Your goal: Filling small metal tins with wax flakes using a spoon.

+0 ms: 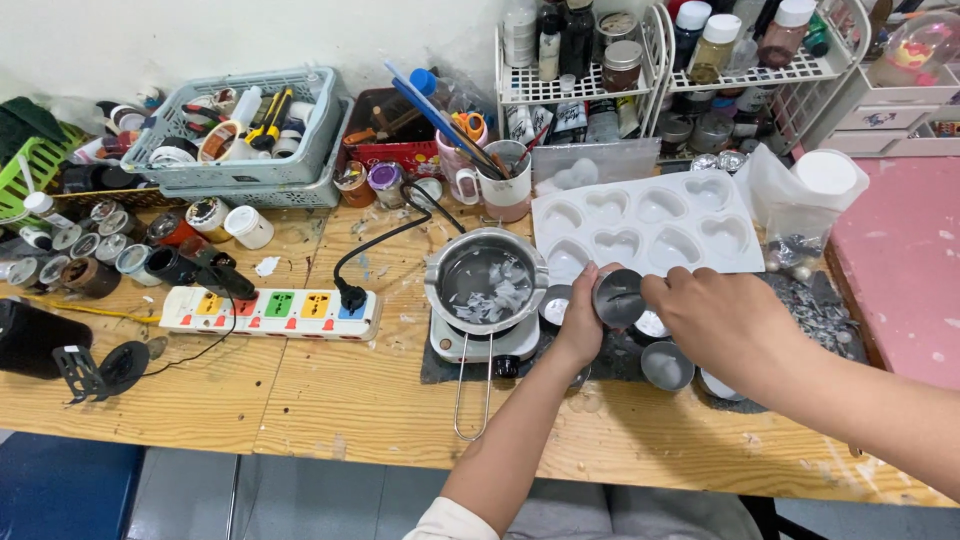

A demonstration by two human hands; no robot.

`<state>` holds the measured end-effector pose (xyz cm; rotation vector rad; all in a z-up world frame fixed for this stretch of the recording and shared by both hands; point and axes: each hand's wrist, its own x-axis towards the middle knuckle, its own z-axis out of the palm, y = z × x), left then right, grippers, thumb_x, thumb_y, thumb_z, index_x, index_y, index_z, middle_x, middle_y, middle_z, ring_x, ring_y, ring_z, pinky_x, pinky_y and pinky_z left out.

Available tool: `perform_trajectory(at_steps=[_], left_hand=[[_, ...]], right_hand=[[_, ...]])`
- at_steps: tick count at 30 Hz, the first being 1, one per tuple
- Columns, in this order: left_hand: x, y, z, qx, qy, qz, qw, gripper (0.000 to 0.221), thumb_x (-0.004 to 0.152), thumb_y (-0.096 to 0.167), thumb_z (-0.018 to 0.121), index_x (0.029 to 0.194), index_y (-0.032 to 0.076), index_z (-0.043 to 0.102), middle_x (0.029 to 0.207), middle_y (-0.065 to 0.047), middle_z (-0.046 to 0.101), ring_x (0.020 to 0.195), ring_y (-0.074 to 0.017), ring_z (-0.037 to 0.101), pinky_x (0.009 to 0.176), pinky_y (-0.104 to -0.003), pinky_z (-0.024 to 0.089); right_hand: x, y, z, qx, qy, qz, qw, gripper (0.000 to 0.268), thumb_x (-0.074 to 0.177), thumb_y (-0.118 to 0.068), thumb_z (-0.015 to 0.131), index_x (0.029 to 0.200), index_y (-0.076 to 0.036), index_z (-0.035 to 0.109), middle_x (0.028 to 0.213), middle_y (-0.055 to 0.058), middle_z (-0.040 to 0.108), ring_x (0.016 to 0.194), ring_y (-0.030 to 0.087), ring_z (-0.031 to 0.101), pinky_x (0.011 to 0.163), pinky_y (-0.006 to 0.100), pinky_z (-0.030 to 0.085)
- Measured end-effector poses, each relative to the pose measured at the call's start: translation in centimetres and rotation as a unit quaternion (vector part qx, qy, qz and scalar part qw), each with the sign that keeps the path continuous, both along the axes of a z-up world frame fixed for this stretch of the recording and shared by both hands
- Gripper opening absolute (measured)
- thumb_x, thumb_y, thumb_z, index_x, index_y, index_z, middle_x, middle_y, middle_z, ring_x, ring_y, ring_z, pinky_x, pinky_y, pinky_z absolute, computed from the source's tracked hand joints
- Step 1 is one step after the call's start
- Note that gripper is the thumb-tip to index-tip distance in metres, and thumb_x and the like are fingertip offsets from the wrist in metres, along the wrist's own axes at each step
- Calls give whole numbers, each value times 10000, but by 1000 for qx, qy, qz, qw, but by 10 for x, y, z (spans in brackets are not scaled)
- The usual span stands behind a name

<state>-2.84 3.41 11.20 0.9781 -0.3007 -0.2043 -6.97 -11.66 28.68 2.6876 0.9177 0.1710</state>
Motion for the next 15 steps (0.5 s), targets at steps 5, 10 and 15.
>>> perform_trajectory(at_steps=[5, 10, 15], left_hand=[[2, -1, -8, 68, 43, -5, 997, 606, 1131, 522, 194, 1002, 114, 623, 712, 19, 545, 601, -100, 447, 544, -259, 353], [-1, 0, 1, 129, 92, -26, 987, 603, 1108, 493, 225, 985, 103, 668, 644, 23, 521, 538, -105, 424, 484, -260, 327], [-16, 0, 15, 265, -71, 35, 961, 569, 1132, 389, 274, 951, -5, 641, 677, -32, 549, 653, -146, 486, 644, -315, 414]], right_hand=[[-4, 0, -35, -69, -96, 14, 993, 71, 822, -141, 625, 852, -95, 580, 765, 46, 680, 710, 180, 734, 513, 273, 568], [-5, -9, -59, -76, -62, -17, 995, 62, 856, -101, 627, 859, -79, 569, 768, 82, 689, 718, 204, 741, 526, 293, 578], [-6, -22, -56, 32, 131, -74, 988, 183, 799, -24, 644, 955, -29, 548, 809, 128, 700, 798, 306, 749, 641, 400, 611]])
